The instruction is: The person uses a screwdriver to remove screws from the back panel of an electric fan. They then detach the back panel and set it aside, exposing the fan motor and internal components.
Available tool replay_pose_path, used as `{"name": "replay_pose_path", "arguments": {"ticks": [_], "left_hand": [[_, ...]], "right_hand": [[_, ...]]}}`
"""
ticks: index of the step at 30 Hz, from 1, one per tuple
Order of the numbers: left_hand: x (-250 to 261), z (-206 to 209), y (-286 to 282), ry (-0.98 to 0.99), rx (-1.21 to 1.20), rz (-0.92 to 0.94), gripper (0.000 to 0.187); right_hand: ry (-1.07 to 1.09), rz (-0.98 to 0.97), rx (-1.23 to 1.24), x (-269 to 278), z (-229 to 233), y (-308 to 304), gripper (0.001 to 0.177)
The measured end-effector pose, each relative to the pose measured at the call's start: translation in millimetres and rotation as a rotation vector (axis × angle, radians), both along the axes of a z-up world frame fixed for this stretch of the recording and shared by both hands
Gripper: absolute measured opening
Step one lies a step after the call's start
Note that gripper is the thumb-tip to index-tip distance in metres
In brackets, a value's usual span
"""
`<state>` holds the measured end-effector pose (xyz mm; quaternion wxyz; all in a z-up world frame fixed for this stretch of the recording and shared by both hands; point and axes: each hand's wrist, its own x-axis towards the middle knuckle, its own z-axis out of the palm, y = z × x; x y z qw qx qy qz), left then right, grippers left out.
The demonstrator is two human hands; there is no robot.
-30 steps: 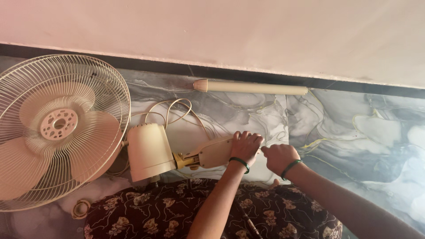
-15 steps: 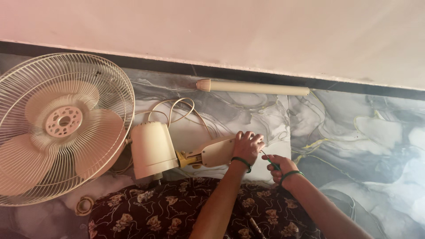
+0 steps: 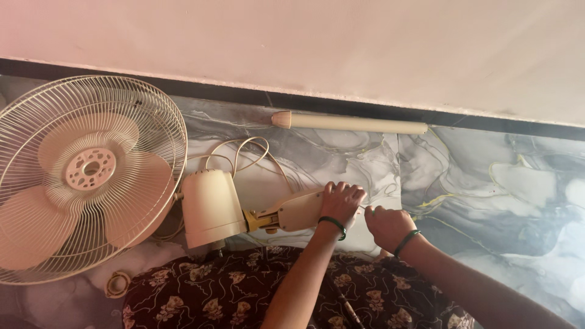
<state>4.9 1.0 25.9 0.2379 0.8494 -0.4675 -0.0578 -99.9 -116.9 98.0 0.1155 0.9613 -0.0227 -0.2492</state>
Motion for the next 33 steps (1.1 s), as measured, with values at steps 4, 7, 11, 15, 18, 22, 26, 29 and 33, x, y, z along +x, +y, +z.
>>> {"name": "replay_pose_path", "arguments": {"ticks": [4,7,11,15,18,22,26,29,33], "left_hand": [[-1,2,-3,-0.029,0.052,0.006,0.057],[-4,-2,-2,-0.043,0.014,0.015,0.051],[-4,-4,0,0.001,-0.030,0.018,0.047],[-8,-7,0,-0.076,-0.030,0.027,0.045],[-3,-9,0,-0.092,-0.068,0.050,0.040],[-5,-8,-1,-0.055,-0.045,0.035,0.048],[-3,-12,-1,-0.091,-0.076,0.027,0.050],[-6,-20,-1,-0.117,-0.079,0.041,0.050],[-6,-19,-7,-0.097,-0.046,0.033,0.054]], "right_hand": [[0.073,-0.257,0.059,10,-10,-4,0.029],[-0.084,-0.556,0.280,15,-32,-23,0.025],[0.122,-1.078,0.819,7,-58,-51,0.030],[0.063,-1.649,1.297,-24,-67,-42,0.031],[-0.030,-1.647,1.397,-24,-60,-19,0.031],[-0.120,-0.581,0.248,-15,-36,4,0.028],[-0.083,-0.251,0.046,-10,-29,4,0.028],[0.013,-0.379,0.104,3,-54,-9,0.028],[0.156,-1.025,0.892,10,-72,-63,0.036]]}}
